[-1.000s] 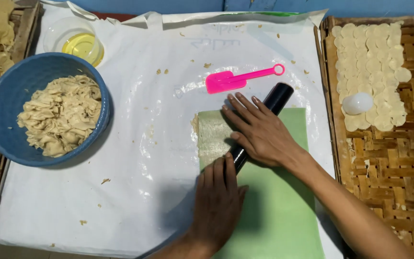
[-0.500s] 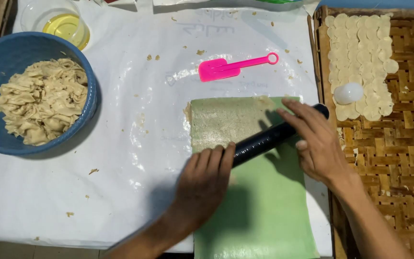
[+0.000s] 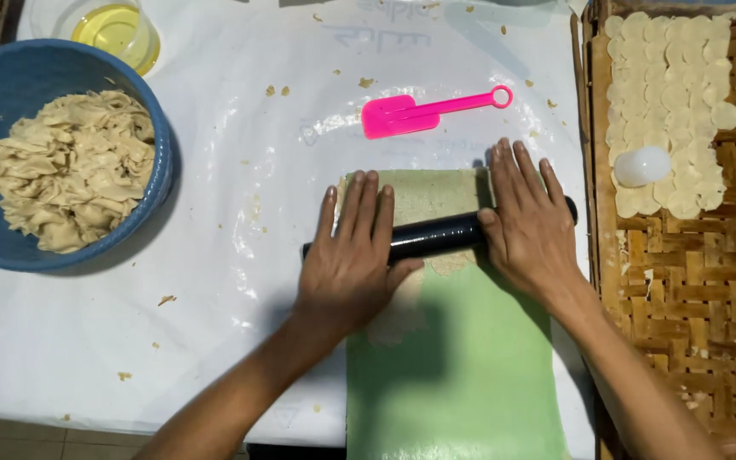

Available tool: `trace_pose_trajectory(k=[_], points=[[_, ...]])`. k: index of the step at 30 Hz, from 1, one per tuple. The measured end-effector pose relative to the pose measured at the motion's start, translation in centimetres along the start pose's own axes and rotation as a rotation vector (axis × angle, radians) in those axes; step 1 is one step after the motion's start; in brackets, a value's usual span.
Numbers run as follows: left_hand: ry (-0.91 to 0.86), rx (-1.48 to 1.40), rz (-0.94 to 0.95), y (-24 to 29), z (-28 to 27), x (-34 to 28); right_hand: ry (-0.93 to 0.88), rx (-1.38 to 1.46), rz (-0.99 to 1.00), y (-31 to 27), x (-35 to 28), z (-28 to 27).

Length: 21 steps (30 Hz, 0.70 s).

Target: Flattening small pieces of dough on a mat using a rolling pin and arranging them for drying.

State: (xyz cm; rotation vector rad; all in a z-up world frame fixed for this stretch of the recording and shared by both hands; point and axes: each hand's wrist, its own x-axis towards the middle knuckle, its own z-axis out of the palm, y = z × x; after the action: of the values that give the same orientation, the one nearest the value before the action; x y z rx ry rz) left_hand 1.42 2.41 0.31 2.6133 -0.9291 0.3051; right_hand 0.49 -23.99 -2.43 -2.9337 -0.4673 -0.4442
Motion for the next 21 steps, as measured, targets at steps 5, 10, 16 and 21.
trace_pose_trajectory(k=[5,10,16,21], points=[[0.004,-0.048,0.068,3.6,0.3,-5.6,0.004,-0.041,0.018,-2.2,-6.1,-1.4],[0.032,0.042,0.116,5.5,0.0,-9.3,-0.033,-0.041,0.067,-4.7,-11.9,-3.8],[0.081,0.018,0.153,3.4,1.0,-7.3,0.097,0.057,0.061,-4.3,-12.1,-4.8],[0.058,-0.027,0.211,2.6,-1.9,-4.8,0.068,0.183,0.139,-5.0,-6.2,-7.5]])
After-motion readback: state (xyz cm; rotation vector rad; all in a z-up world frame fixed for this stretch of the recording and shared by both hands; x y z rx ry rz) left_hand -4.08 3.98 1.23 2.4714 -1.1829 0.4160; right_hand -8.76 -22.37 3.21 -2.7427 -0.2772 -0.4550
